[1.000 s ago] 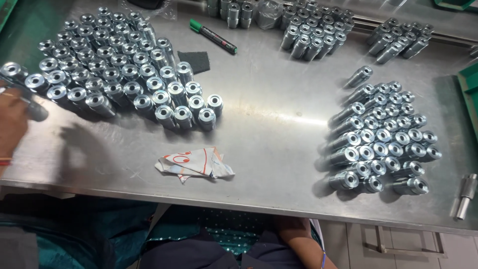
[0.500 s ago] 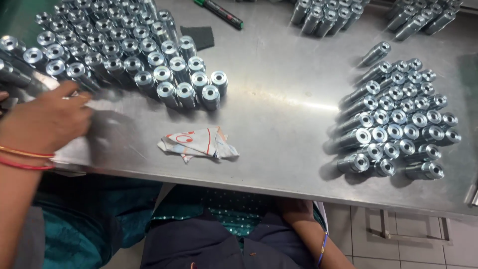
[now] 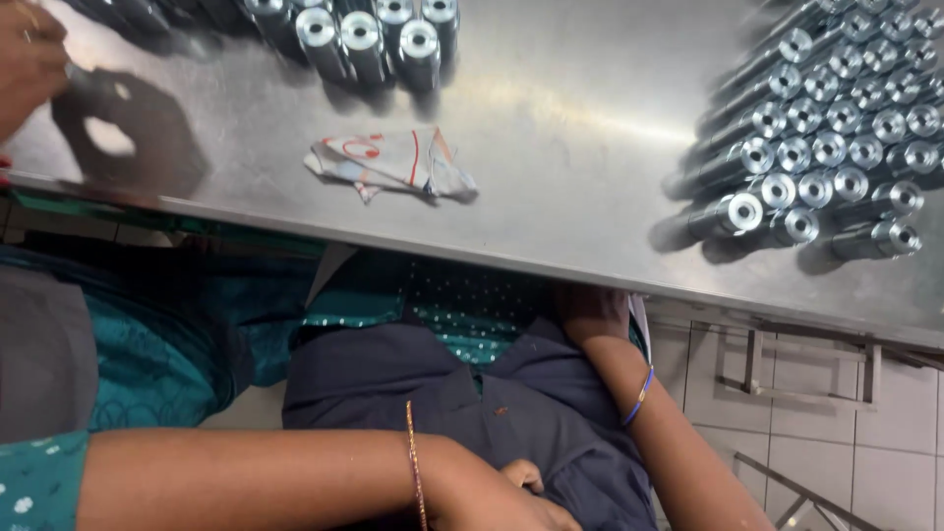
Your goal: Inspecting and sorting metal mechanical components on a work table.
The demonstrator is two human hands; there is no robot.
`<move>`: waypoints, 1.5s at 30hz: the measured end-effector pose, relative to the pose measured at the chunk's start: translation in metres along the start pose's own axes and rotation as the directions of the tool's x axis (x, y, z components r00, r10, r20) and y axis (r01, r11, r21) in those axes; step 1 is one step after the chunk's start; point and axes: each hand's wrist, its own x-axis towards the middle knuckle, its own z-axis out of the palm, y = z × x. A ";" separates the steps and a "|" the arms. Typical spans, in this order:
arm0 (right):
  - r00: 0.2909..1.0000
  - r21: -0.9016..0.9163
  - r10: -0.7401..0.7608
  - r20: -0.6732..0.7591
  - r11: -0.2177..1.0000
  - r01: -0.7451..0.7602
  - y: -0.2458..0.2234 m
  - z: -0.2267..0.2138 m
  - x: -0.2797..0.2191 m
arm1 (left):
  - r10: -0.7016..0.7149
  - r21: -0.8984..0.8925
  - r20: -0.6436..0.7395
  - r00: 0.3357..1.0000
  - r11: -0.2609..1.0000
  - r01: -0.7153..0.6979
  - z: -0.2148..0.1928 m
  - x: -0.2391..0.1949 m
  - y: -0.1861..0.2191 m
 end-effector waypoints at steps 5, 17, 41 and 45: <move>0.999 0.030 0.040 0.001 0.999 -0.041 -0.007 -0.014 0.000 | -0.007 0.176 -0.330 0.944 0.982 0.069 0.040 0.029 0.019; 0.998 0.029 0.033 0.058 0.999 -0.035 -0.003 -0.014 -0.005 | 0.116 0.957 -0.067 0.991 0.288 0.031 0.252 0.005 0.130; 1.000 0.031 0.010 -0.015 0.999 -0.010 0.003 0.000 -0.011 | -0.080 0.942 0.111 0.991 -0.310 -0.131 0.356 0.013 0.173; 0.988 0.030 0.089 0.127 0.995 -0.093 -0.001 -0.006 -0.006 | -0.091 0.910 0.091 0.992 -0.397 -0.120 0.375 0.018 0.196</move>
